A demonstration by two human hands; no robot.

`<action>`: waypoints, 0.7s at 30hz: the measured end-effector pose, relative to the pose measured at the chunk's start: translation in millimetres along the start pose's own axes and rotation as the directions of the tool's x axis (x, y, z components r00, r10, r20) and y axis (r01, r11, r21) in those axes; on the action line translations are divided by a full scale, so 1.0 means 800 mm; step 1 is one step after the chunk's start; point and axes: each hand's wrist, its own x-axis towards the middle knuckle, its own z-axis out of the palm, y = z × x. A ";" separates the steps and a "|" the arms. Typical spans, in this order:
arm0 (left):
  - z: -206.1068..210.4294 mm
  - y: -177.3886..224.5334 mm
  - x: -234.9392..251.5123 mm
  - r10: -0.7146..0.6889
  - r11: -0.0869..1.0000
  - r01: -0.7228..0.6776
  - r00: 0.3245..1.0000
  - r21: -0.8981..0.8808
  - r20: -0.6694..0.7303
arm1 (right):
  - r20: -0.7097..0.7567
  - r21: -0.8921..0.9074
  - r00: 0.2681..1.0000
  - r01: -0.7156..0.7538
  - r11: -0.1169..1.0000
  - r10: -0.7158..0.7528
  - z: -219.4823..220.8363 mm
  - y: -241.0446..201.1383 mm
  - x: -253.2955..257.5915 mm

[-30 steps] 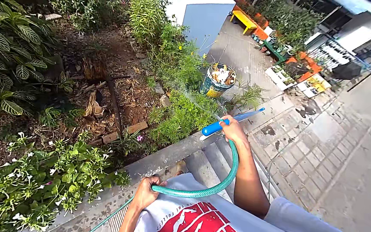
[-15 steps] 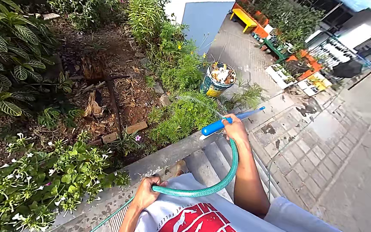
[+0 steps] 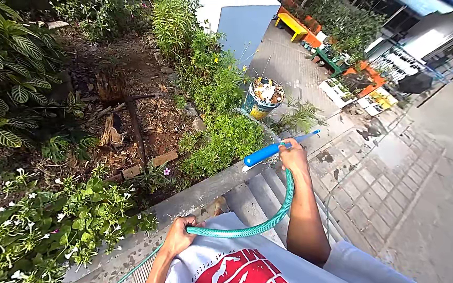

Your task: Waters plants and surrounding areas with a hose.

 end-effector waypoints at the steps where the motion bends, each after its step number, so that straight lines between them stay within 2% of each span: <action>1: 0.000 -0.001 0.001 0.001 1.000 -0.001 1.000 -0.001 0.000 | 0.012 -0.001 1.000 0.005 1.000 -0.005 0.001 0.000 0.001; 10: -0.001 0.000 0.000 -0.002 1.000 0.002 1.000 0.005 0.017 | 0.156 -0.037 0.987 0.047 0.998 -0.041 0.008 -0.007 -0.001; 21: -0.002 -0.002 0.000 0.008 1.000 -0.008 1.000 0.016 0.015 | 0.092 0.111 0.985 0.132 0.985 -0.143 0.008 -0.018 -0.007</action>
